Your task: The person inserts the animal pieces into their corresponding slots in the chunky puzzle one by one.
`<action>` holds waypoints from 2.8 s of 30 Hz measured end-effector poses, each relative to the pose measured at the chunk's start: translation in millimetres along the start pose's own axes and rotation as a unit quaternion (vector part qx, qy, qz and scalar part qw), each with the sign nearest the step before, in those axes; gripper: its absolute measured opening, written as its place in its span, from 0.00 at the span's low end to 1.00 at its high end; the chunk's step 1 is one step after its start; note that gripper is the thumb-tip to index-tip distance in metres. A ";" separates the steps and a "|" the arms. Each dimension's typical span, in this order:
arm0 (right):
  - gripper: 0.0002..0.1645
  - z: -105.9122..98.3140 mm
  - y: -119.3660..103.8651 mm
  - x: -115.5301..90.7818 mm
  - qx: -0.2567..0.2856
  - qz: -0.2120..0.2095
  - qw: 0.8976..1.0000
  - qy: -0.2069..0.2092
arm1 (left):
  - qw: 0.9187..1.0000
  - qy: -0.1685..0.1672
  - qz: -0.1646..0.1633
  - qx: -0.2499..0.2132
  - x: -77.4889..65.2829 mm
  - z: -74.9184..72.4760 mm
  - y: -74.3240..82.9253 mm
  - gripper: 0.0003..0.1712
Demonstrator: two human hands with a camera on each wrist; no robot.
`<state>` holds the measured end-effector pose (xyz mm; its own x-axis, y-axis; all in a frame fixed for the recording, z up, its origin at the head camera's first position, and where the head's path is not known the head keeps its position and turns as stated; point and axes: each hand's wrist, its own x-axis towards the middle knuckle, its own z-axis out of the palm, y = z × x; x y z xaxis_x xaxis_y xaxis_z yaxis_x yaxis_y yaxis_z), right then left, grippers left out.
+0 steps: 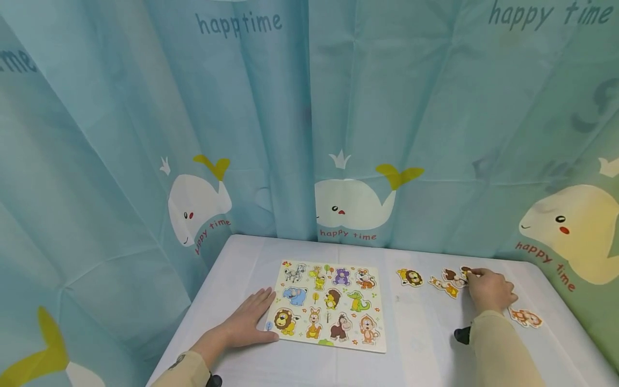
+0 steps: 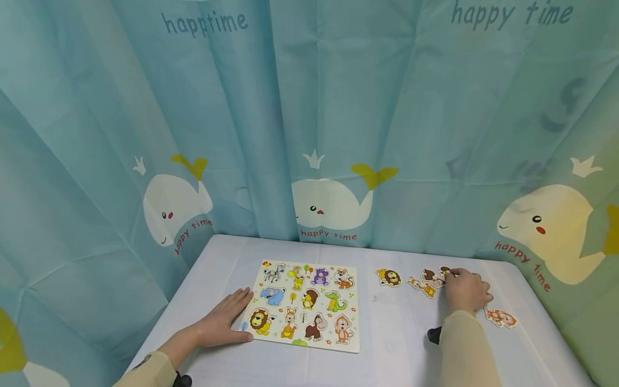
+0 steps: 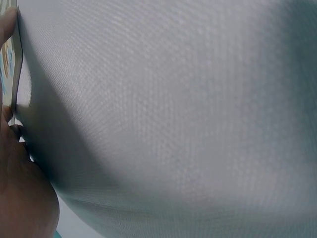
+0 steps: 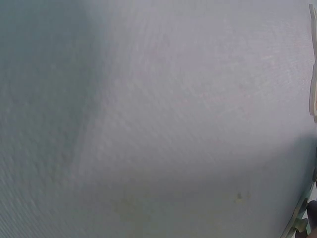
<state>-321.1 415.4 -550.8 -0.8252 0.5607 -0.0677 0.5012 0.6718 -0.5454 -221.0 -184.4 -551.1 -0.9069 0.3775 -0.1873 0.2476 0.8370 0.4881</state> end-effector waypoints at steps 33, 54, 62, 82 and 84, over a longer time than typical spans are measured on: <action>0.25 -17.9 1.4 -13.0 0.034 -0.047 0.998 0.018 | 1.000 -0.005 0.003 0.002 -0.5 -2.9 0.8 0.64; 0.25 -14.6 -29.8 -37.8 0.048 -0.135 0.988 0.051 | 1.000 -0.002 -0.001 0.003 -3.1 -2.4 0.9 0.64; 0.22 -5.3 -51.7 -58.6 0.066 -0.177 0.980 0.055 | 1.000 0.003 0.006 0.002 -4.5 -1.8 0.7 0.63; 0.17 47.7 -100.7 -120.8 0.077 -0.245 0.966 0.019 | 1.000 0.011 0.017 0.008 -2.2 0.9 -4.6 0.63; 0.16 52.7 -104.6 -125.8 0.077 -0.247 0.966 0.012 | 1.000 0.011 0.019 0.009 -1.4 1.4 -4.2 0.63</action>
<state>-283.4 249.1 -529.2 -0.9466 0.2027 0.2506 0.0019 0.7809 -0.6246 -220.2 -187.8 -554.1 -0.9038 0.4006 -0.1508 0.2877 0.8294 0.4789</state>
